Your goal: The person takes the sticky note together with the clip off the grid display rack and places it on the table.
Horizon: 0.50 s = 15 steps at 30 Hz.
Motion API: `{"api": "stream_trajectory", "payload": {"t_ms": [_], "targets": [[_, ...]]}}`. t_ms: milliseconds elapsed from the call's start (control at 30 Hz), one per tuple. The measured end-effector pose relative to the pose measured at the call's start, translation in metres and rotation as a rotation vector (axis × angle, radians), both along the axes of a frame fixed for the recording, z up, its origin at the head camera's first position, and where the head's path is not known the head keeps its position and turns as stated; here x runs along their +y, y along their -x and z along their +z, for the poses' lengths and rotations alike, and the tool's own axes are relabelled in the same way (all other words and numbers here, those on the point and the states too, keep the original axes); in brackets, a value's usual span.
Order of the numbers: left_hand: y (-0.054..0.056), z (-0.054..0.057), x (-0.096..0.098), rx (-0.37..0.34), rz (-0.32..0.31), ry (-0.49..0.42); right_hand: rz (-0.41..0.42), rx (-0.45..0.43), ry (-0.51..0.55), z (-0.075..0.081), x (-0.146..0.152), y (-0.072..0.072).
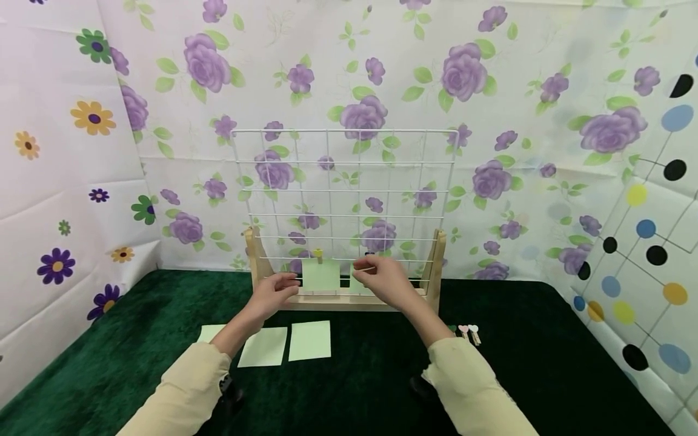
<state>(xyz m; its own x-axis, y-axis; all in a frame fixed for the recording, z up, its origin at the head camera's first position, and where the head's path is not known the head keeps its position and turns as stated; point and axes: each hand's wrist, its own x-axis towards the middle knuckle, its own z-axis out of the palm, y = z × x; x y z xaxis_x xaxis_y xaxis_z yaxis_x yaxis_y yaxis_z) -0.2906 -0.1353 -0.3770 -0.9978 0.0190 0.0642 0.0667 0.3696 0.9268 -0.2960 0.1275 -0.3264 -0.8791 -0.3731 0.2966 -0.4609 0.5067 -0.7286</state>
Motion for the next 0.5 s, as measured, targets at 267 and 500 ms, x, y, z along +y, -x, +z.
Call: {"api": "stream_trajectory", "payload": {"t_ms": [267,500], "targets": [[0.004,0.002,0.009,0.003,-0.017,-0.034,-0.004,-0.033,0.042,0.013,-0.027,0.011],[0.006,0.003,0.015,0.009,0.0,0.029,-0.002,-0.076,0.035,0.022,-0.049,0.018]]}}
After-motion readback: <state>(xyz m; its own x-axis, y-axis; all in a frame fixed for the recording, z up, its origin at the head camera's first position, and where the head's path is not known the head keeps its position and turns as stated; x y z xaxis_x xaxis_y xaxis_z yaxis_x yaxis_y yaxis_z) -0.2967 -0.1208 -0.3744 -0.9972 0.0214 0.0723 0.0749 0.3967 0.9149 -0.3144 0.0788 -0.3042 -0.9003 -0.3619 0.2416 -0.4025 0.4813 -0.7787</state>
